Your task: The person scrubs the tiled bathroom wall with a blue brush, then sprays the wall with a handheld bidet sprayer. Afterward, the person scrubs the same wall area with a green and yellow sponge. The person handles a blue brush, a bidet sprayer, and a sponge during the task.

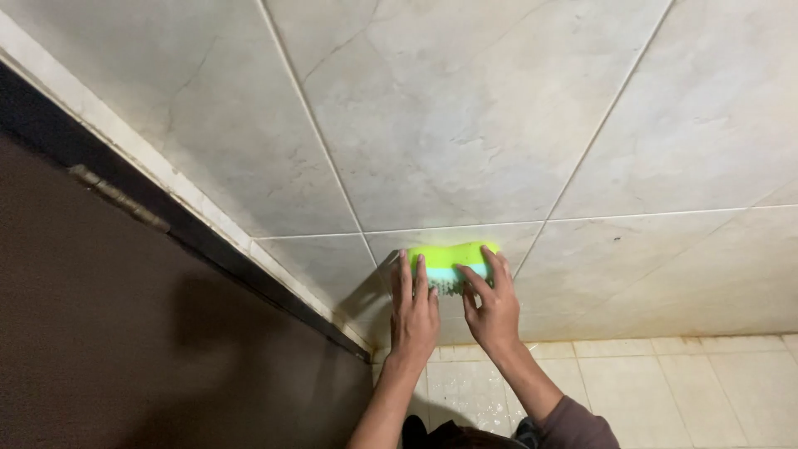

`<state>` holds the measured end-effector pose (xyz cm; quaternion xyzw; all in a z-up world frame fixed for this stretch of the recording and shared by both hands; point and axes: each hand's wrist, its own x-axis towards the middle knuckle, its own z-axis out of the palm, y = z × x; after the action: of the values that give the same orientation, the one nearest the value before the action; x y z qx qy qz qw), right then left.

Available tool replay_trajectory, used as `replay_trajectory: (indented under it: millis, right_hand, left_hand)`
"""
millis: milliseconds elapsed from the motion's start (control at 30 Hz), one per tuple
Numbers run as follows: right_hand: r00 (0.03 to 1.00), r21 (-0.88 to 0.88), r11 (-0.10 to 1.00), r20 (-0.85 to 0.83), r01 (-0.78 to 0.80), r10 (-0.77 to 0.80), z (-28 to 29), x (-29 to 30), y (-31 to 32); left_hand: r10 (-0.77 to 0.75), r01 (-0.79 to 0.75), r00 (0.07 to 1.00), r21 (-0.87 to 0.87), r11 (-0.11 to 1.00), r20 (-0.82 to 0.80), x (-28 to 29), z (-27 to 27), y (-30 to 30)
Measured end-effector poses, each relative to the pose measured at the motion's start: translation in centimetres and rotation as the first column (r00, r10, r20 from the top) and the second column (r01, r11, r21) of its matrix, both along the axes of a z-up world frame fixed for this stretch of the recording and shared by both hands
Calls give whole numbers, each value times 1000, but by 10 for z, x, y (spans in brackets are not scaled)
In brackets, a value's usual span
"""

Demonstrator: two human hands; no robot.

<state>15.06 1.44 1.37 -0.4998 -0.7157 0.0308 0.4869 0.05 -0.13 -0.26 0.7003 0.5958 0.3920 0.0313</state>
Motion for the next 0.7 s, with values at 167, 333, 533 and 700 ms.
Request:
replay_trajectory:
  millis: [167, 333, 533, 700]
  right_hand:
    - [1000, -29, 999, -9, -18, 18, 5, 17, 1]
    - [999, -52, 998, -23, 41, -42, -4, 57, 9]
    - [985, 6, 986, -48, 164, -163, -3, 122, 11]
    - [962, -113, 971, -154, 210, -226, -2, 177, 13]
  left_hand:
    - [-33, 33, 999, -46, 998, 7, 15, 2, -2]
    - [-94, 106, 992, -167, 980, 81, 51, 5, 1]
    - [-206, 214, 976, -171, 962, 67, 112, 14, 4]
    - [-295, 299, 954, -162, 940, 50, 162, 20, 8]
